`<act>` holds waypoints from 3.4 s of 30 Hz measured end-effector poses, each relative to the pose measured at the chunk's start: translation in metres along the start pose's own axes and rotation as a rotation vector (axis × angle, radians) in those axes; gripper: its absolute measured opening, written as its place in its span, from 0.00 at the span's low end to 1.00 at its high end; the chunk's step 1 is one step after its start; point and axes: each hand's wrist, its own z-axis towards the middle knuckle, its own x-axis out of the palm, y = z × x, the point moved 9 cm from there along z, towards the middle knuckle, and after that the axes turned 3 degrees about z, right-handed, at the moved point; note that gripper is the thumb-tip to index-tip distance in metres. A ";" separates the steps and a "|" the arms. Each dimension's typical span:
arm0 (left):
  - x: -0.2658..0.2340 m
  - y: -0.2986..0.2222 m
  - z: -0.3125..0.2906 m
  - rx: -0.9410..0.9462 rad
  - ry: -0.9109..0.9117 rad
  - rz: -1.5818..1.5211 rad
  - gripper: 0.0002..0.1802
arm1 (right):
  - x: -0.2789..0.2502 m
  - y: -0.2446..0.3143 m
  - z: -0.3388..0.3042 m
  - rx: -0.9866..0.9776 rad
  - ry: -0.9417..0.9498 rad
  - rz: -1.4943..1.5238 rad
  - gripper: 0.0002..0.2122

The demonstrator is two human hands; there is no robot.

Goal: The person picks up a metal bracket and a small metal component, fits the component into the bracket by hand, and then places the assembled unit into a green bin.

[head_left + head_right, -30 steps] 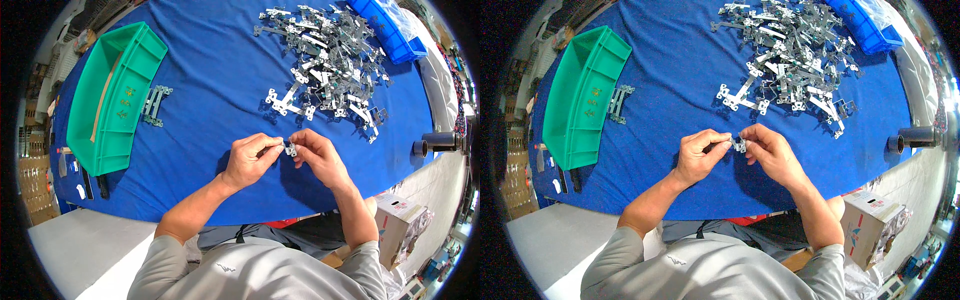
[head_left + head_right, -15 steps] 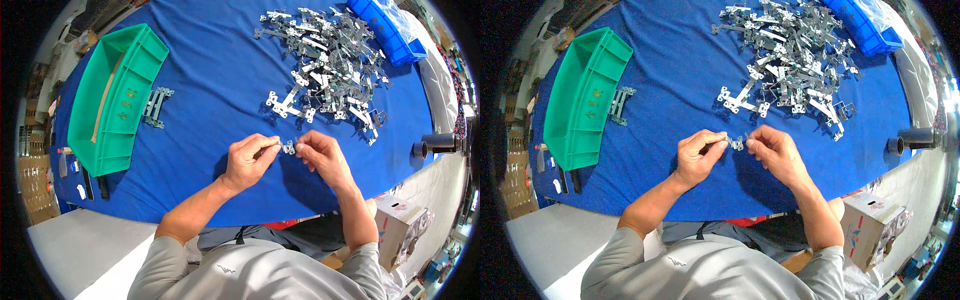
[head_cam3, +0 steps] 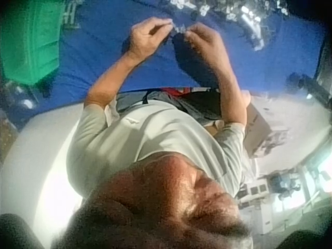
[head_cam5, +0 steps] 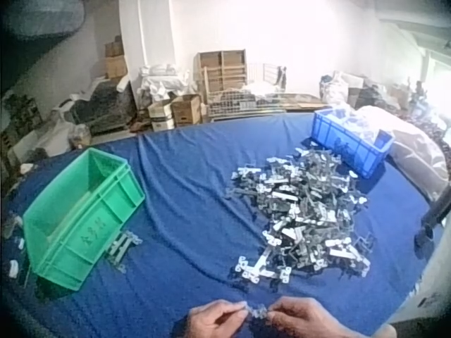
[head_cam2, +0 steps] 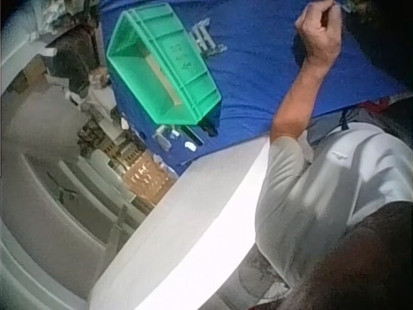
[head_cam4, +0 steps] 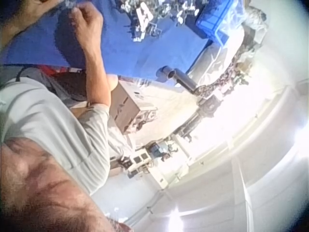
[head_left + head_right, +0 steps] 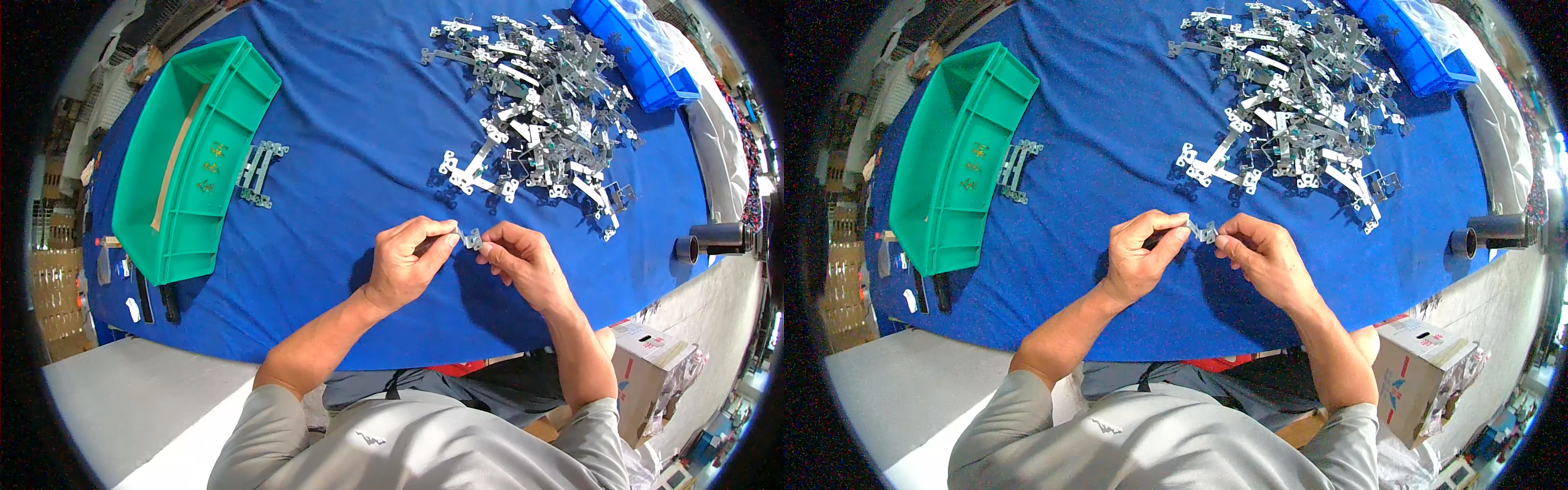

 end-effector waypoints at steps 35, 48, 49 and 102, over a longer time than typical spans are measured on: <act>0.016 -0.007 -0.001 0.109 0.155 0.048 0.07 | 0.004 -0.001 0.005 -0.120 0.090 0.107 0.08; 0.020 -0.010 -0.002 0.147 0.182 0.068 0.07 | -0.008 0.009 0.003 -0.176 -0.093 0.016 0.07; 0.017 -0.010 -0.003 0.129 0.148 0.055 0.07 | -0.016 0.011 0.002 -0.221 -0.181 0.127 0.07; 0.004 -0.001 -0.003 0.083 -0.016 -0.006 0.08 | 0.005 0.000 -0.002 0.037 0.085 -0.002 0.08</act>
